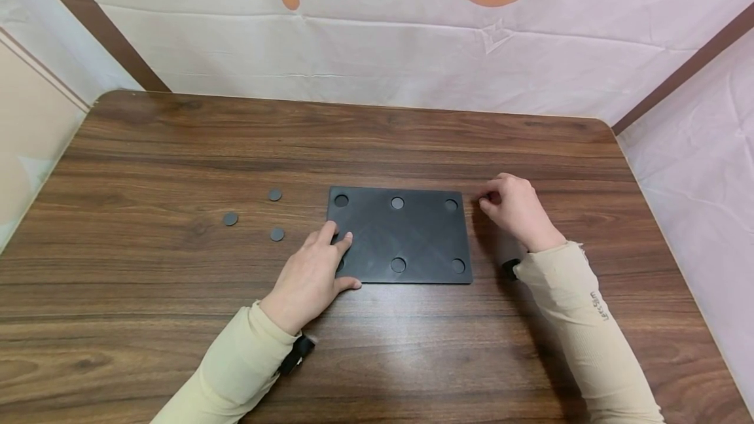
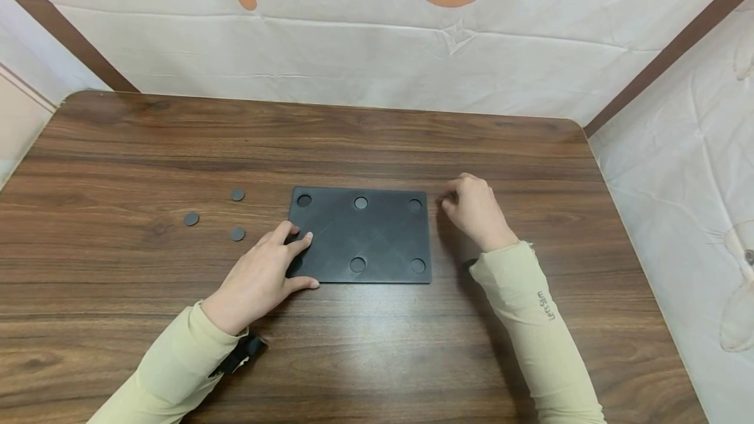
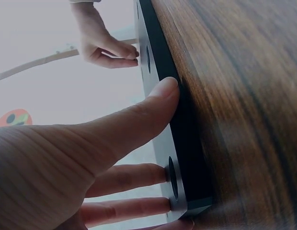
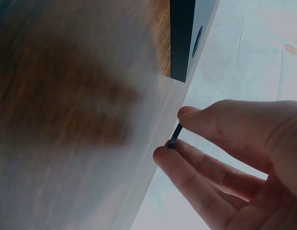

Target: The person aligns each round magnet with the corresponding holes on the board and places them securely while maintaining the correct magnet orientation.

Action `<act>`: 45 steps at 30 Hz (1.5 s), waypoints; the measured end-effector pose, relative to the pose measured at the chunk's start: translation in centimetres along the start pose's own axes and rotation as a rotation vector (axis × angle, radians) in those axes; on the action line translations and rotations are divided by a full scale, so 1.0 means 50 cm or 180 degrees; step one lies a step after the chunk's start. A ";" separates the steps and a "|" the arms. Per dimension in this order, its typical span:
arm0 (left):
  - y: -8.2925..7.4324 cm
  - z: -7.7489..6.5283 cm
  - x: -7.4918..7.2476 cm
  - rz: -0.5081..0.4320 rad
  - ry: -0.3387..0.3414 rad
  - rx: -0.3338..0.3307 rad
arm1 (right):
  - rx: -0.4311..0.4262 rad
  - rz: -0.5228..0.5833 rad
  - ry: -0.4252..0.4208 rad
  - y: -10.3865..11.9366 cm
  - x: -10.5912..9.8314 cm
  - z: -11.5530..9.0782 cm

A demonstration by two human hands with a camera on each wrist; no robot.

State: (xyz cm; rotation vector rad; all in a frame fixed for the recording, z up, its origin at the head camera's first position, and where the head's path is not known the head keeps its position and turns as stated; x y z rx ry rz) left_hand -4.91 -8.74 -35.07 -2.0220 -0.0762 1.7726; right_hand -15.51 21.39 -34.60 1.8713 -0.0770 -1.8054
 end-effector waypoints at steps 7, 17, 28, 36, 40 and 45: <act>0.000 0.002 0.000 -0.0037 0.0095 -0.0060 | -0.0063 0.0136 0.0034 0.011 0.001 0.001; -0.001 0.003 -0.001 -0.0044 0.0120 -0.0066 | -0.0141 0.0246 0.0102 0.028 0.007 0.004; -0.001 0.003 0.000 -0.0031 0.0099 -0.0051 | -0.0189 0.0260 0.0221 0.043 0.020 0.010; -0.001 0.003 -0.001 -0.0047 0.0096 -0.0059 | -0.0237 0.0201 0.0315 0.054 0.026 0.016; -0.001 0.002 -0.002 -0.0048 0.0094 -0.0058 | -0.0287 0.0180 0.0286 0.059 0.029 0.018; -0.001 0.002 -0.002 -0.0047 0.0073 -0.0053 | -0.0348 0.0177 0.0262 0.063 0.033 0.020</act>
Point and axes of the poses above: each hand's wrist, its own z-axis towards the middle knuckle, its own x-axis out of the palm, y = z × x, the point moved 2 cm from there along z, towards the middle knuckle, and after that the axes turned 1 degree about -x, right-handed, at the moved point
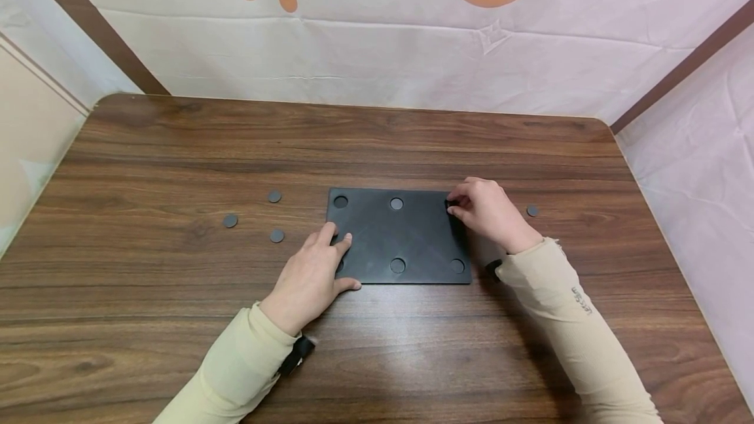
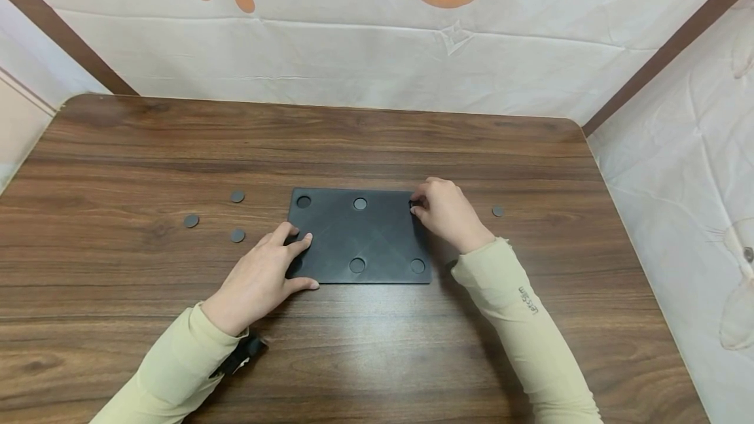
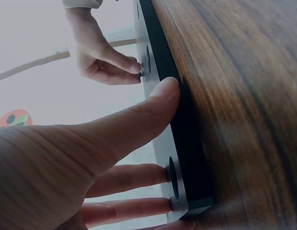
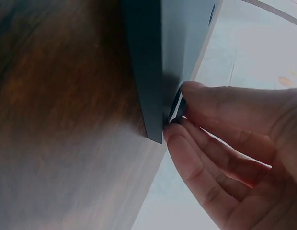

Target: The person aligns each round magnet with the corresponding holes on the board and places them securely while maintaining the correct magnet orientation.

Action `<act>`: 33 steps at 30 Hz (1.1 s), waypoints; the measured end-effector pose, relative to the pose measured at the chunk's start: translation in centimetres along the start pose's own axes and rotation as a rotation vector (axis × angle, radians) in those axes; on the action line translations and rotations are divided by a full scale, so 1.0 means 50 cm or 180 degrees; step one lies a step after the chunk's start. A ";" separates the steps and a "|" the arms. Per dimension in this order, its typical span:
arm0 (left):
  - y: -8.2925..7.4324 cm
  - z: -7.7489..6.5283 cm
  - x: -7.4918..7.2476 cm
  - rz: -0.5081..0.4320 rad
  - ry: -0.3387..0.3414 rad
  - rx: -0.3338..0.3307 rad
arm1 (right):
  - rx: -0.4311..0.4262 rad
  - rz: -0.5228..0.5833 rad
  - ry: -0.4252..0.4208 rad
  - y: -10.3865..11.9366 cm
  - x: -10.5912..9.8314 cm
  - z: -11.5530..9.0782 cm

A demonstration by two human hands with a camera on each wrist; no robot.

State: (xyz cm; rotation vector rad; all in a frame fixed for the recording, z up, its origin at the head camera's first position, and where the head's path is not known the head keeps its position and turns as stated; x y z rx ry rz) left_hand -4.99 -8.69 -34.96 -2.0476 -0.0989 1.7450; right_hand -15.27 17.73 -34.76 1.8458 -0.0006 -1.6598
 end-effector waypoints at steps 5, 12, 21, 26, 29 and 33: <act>0.000 0.000 0.001 -0.0002 -0.0001 0.0002 | 0.0009 -0.0018 0.0021 0.001 0.002 0.001; 0.002 0.000 0.001 0.0018 0.0003 -0.0013 | 0.0030 -0.0035 0.0047 0.000 0.003 0.002; 0.001 0.000 0.001 0.0014 -0.0011 0.0012 | -0.0005 -0.0060 0.0025 0.002 0.003 0.005; 0.002 0.000 0.001 0.0015 -0.0021 0.0017 | -0.0007 -0.0052 0.0036 0.005 0.003 0.007; 0.003 0.000 0.002 0.0013 -0.0024 0.0020 | -0.0009 -0.0062 0.0039 0.005 0.003 0.008; 0.003 0.001 0.003 0.0005 -0.0031 0.0033 | -0.0008 -0.0066 0.0040 0.005 0.004 0.008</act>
Point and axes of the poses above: each hand's wrist, its own z-axis towards the middle knuckle, its own x-axis out of the palm, y = z × x, the point moved 2 cm from there along z, towards the middle knuckle, and after that the axes turned 1 degree about -x, right-handed, at the moved point
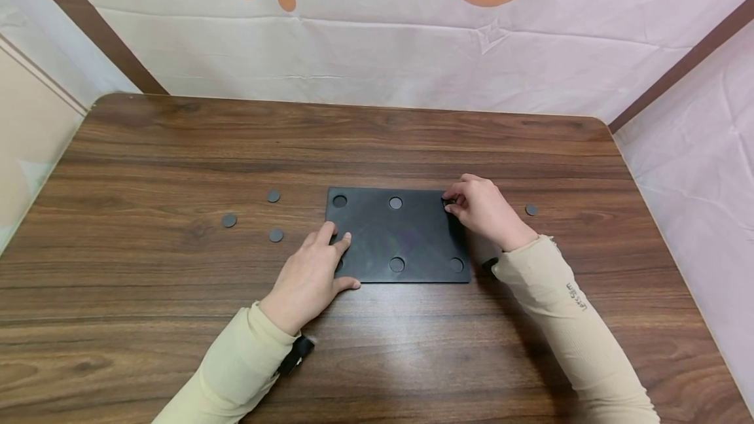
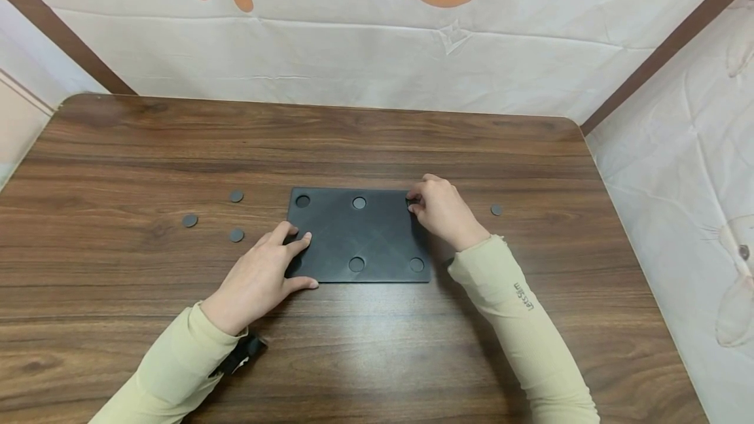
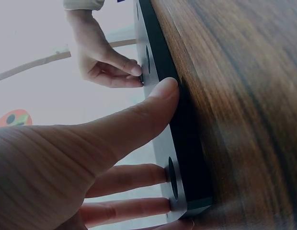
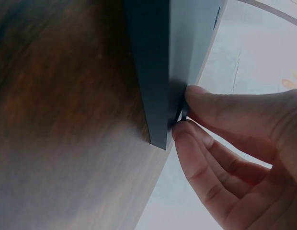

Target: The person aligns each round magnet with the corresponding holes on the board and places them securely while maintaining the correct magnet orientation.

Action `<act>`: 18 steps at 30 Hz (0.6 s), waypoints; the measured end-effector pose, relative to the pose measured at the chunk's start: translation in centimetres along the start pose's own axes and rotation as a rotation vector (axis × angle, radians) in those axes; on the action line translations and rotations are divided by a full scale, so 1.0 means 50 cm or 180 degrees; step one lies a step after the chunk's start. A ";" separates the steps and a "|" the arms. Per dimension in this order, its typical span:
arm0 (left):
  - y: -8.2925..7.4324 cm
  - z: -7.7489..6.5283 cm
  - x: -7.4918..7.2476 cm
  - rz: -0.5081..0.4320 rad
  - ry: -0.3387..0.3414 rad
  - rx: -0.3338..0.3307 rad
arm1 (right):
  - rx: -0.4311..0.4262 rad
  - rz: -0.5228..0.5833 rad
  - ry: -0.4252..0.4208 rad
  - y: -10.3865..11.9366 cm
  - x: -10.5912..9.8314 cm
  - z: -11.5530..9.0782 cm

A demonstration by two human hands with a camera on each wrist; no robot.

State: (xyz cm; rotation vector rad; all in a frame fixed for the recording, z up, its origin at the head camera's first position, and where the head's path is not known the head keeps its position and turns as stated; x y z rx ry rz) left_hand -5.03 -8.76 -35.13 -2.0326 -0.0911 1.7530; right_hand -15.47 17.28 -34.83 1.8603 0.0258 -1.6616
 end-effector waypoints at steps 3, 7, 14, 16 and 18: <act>0.000 0.000 0.000 -0.0007 -0.0001 0.0006 | 0.0000 -0.0001 0.0009 0.001 0.000 -0.001; 0.000 -0.001 -0.001 -0.0006 0.0014 -0.0007 | -0.0019 -0.0020 0.0006 0.002 0.000 -0.001; -0.001 -0.001 -0.001 -0.0005 0.0017 -0.0007 | -0.0031 -0.0052 0.0012 0.006 0.000 -0.006; -0.001 -0.001 -0.002 -0.0006 0.0021 -0.0012 | -0.0039 -0.0069 0.0006 0.006 0.001 -0.007; 0.000 -0.001 -0.002 -0.0004 0.0025 -0.0013 | -0.0041 -0.0074 -0.0004 0.007 0.001 -0.007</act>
Point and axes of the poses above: each hand's wrist, its own z-axis towards the middle knuckle, its own x-axis out of the palm, y = z × x, the point moved 2 cm from there along z, towards the middle knuckle, and after that the axes turned 1 degree about -x, right-handed, at the moved point
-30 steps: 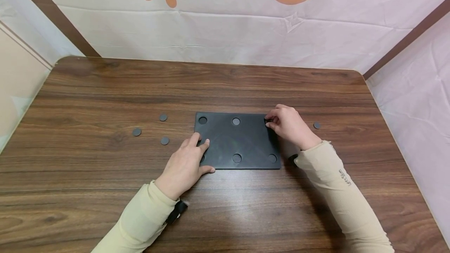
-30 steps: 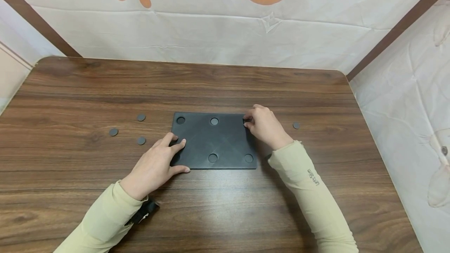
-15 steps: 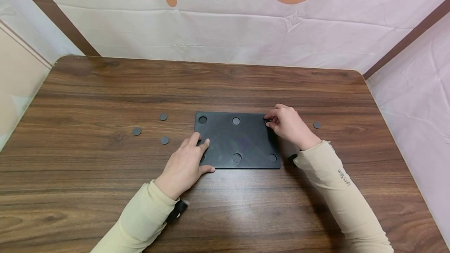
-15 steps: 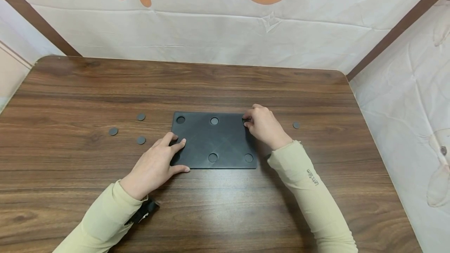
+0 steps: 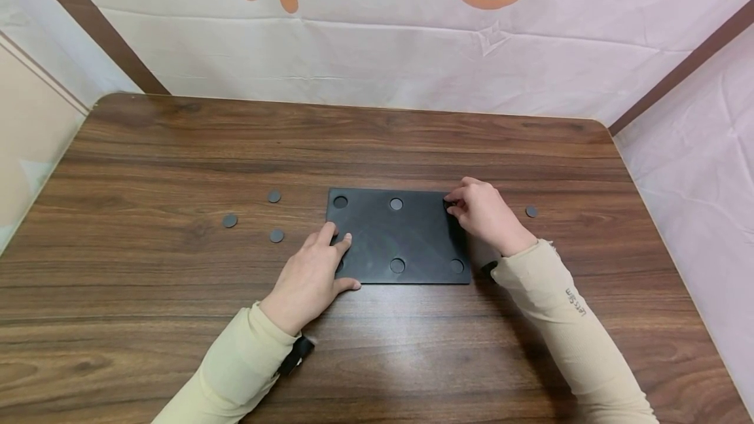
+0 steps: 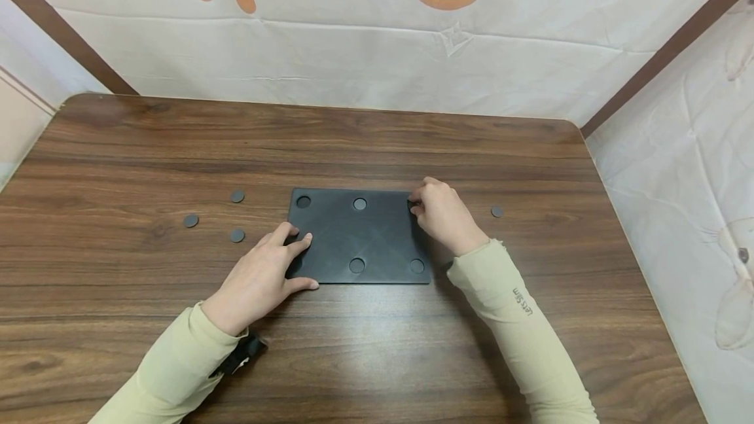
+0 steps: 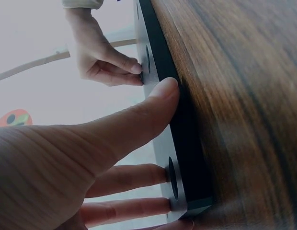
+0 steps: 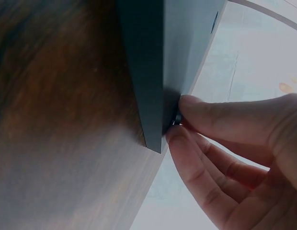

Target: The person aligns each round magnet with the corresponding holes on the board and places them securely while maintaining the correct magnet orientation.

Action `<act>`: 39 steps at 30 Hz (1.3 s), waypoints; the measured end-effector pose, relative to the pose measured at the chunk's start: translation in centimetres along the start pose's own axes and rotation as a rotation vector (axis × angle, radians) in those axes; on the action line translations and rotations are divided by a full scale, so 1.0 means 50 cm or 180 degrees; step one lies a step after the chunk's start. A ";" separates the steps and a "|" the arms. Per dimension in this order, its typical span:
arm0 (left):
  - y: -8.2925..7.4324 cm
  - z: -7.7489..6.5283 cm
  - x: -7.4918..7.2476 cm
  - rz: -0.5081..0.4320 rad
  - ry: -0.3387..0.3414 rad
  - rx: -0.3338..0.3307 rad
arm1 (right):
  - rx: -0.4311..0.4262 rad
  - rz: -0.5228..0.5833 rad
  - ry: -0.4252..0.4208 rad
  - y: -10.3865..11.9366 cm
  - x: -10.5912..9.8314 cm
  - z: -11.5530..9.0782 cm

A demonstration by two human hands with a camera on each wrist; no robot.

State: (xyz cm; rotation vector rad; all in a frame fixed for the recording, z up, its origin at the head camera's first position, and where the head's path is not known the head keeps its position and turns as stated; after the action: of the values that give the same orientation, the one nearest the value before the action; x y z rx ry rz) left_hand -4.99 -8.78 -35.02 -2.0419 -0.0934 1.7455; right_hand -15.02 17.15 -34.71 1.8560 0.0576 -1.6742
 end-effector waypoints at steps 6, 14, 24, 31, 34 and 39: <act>0.000 0.000 0.000 0.0014 0.0001 0.0006 | -0.0017 -0.0015 -0.0022 0.001 0.000 -0.001; 0.000 0.000 0.000 0.0007 -0.0013 0.0020 | -0.0019 -0.0082 -0.0025 0.003 0.000 -0.003; -0.001 0.000 0.000 0.0008 -0.0013 0.0019 | -0.0042 -0.0093 -0.0030 0.002 -0.001 -0.004; -0.001 0.000 0.000 0.0007 -0.0028 0.0028 | -0.0053 -0.0042 -0.0036 -0.001 -0.001 -0.005; -0.001 0.000 0.001 0.0009 -0.0020 0.0022 | -0.0019 -0.0026 -0.0032 -0.003 -0.002 -0.007; 0.000 0.000 0.001 0.0007 -0.0012 0.0007 | 0.0095 -0.0004 -0.0025 -0.011 -0.006 -0.014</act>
State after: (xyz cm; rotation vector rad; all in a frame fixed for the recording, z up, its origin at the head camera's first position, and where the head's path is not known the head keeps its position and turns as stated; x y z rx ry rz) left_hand -4.96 -8.76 -35.06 -2.0379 -0.0904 1.7501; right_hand -14.72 18.03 -34.66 1.8717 0.0305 -1.6917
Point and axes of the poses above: each hand's wrist, its own z-axis towards the middle knuckle, its own x-axis out of the palm, y = z × x, the point moved 2 cm from there along z, towards the middle knuckle, and after that the axes turned 1 degree about -x, right-handed, at the moved point
